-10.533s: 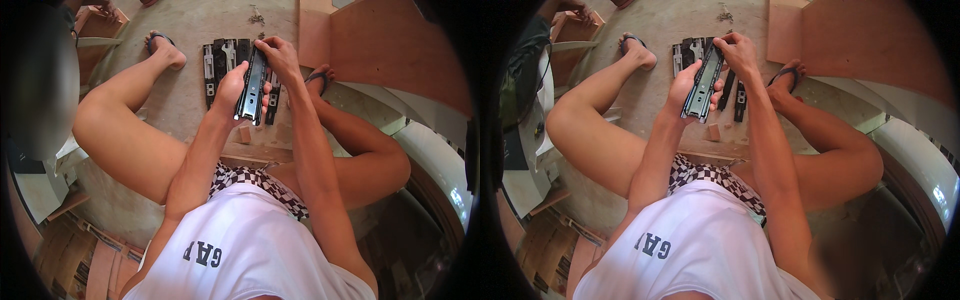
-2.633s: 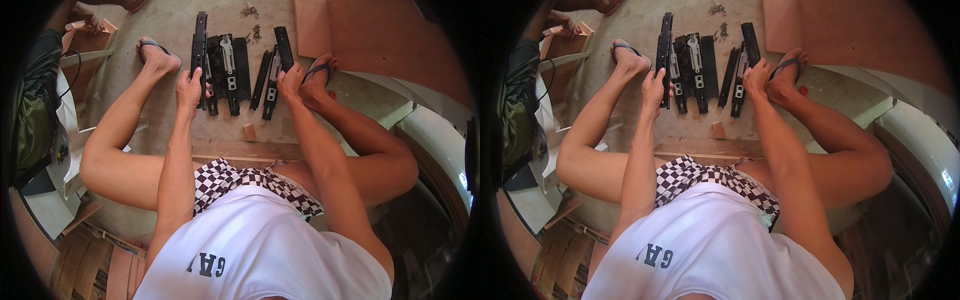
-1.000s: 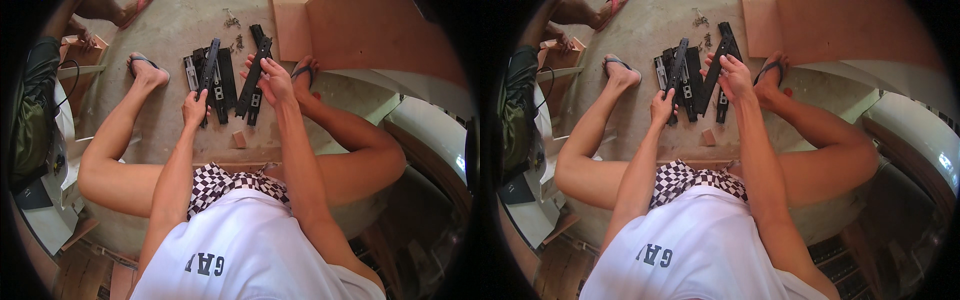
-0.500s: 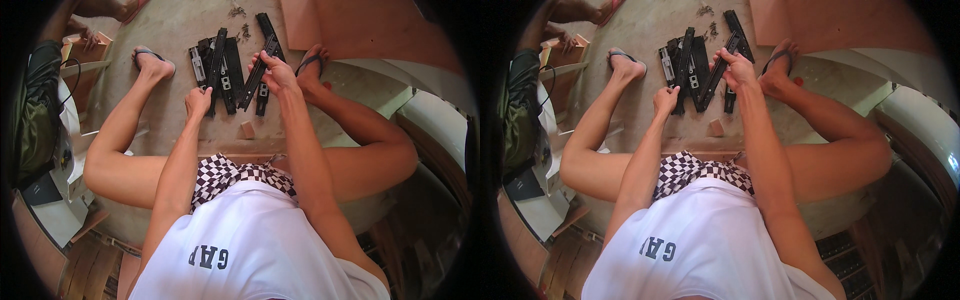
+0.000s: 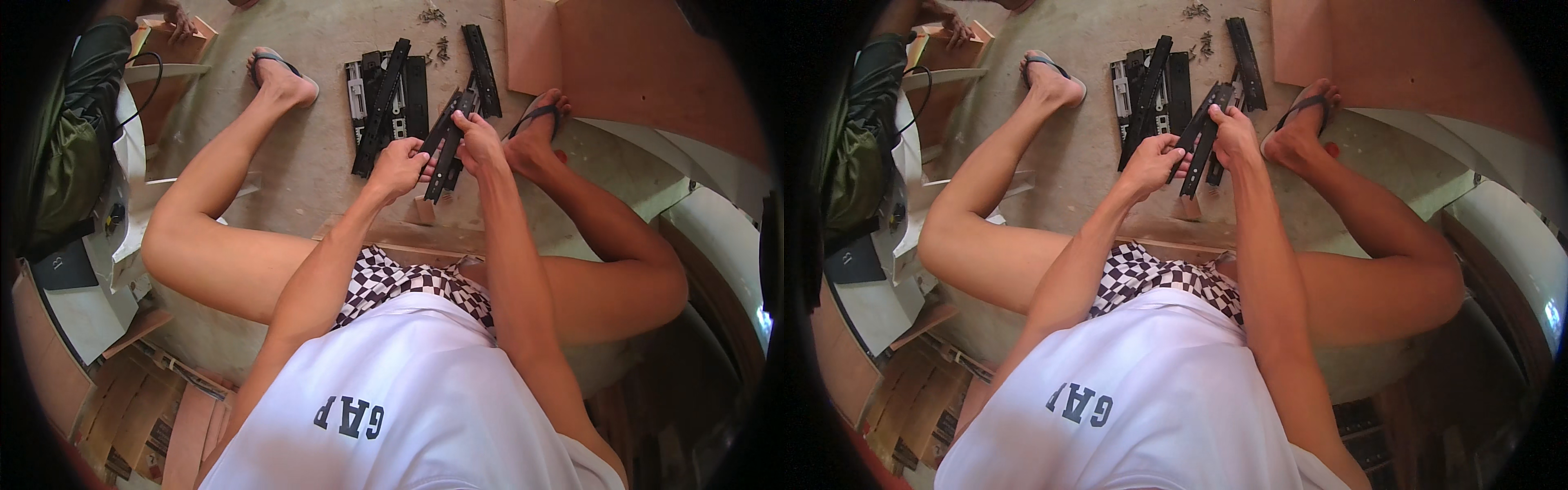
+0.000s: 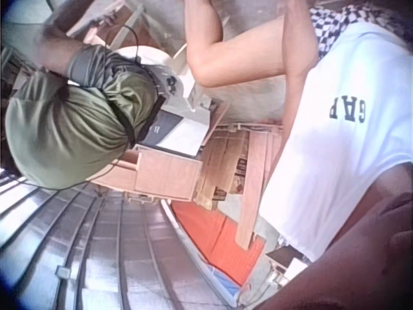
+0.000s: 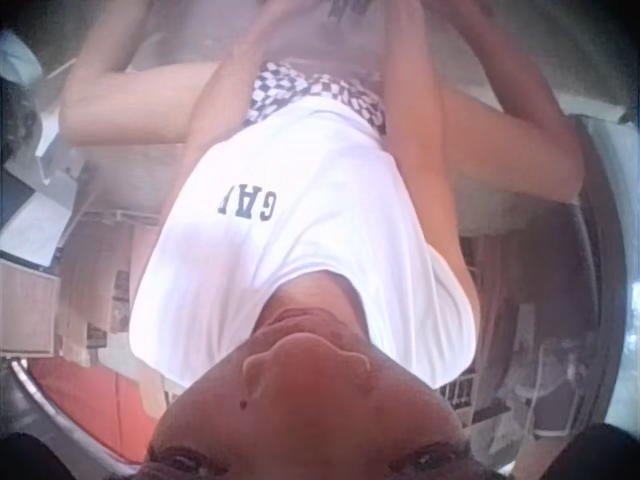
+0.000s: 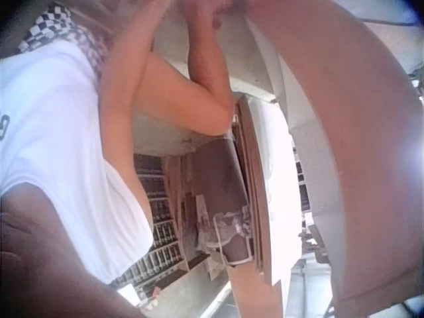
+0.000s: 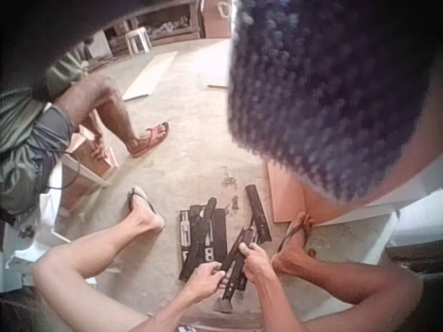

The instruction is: The person sits on the floor and handles multiple metal drawer slides, picking them up, turning them over, and arranging them in a row. They inspect the slides and align them with other components on the floor.

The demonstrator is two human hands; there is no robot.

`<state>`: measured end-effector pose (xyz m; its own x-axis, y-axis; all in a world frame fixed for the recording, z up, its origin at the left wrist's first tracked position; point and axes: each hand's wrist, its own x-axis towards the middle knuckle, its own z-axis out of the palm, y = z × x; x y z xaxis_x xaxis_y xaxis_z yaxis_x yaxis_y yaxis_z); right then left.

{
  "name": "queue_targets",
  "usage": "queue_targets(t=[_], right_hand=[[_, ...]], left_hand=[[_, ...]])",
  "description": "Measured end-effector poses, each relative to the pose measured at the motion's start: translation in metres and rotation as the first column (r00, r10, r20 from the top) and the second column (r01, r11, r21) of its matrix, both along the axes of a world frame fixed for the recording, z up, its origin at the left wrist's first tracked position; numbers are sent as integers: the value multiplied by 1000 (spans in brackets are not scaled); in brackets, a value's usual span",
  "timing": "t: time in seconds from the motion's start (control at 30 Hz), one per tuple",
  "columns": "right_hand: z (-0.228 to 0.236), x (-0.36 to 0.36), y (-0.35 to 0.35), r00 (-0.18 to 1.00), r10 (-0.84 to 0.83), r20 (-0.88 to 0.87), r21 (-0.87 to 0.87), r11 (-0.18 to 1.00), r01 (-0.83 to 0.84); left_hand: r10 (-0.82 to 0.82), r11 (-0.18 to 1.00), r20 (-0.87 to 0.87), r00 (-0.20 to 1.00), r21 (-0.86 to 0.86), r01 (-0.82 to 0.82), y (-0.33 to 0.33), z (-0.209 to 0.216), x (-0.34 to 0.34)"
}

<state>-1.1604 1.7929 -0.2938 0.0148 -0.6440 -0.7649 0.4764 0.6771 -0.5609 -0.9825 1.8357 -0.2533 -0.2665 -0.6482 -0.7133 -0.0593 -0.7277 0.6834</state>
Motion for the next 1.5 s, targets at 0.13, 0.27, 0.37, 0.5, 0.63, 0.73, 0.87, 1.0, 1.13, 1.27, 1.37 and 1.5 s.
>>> queue_targets(t=[0.13,0.27,0.37,0.5,0.63,0.73,0.87,1.0,1.13,1.27,1.37,1.5], right_hand=[[-9,-9,2,1000,-17,-16,77,997,18],[-12,-12,2,995,-87,47,193,978,77],[-21,-16,3,996,-42,73,170,985,29],[-28,-22,6,997,-28,-76,141,989,39],[-25,-27,10,979,86,-186,216,975,-45],[-50,-33,20,990,-11,-141,197,980,39],[-30,-19,16,994,-33,-106,217,975,55],[-26,-28,16,995,72,-68,225,973,-56],[-23,-30,15,994,92,-64,164,983,-81],[-23,-38,5,996,51,-69,116,992,-43],[-33,-29,-4,998,1,-64,92,996,5],[-68,-19,-22,989,74,-127,25,997,-72]], left_hand=[[52,989,-85,995,141,-39,2,-4,1],[97,970,-150,984,235,-59,-1,-11,8],[113,971,-137,984,224,-80,0,-12,7],[75,964,-102,992,264,-46,20,-13,-15],[70,964,-106,992,264,-40,36,-6,-35],[-2,984,-75,997,176,15,39,-5,-46],[-135,990,-41,990,29,136,49,-18,-43],[-289,954,42,956,-64,291,46,-7,-41],[-440,879,189,878,-111,464,29,-14,-30],[-91,938,588,804,-220,267,-10,-56,15],[82,973,825,559,-187,133,-41,-77,43],[-107,963,868,485,-31,269,-50,-77,52]])
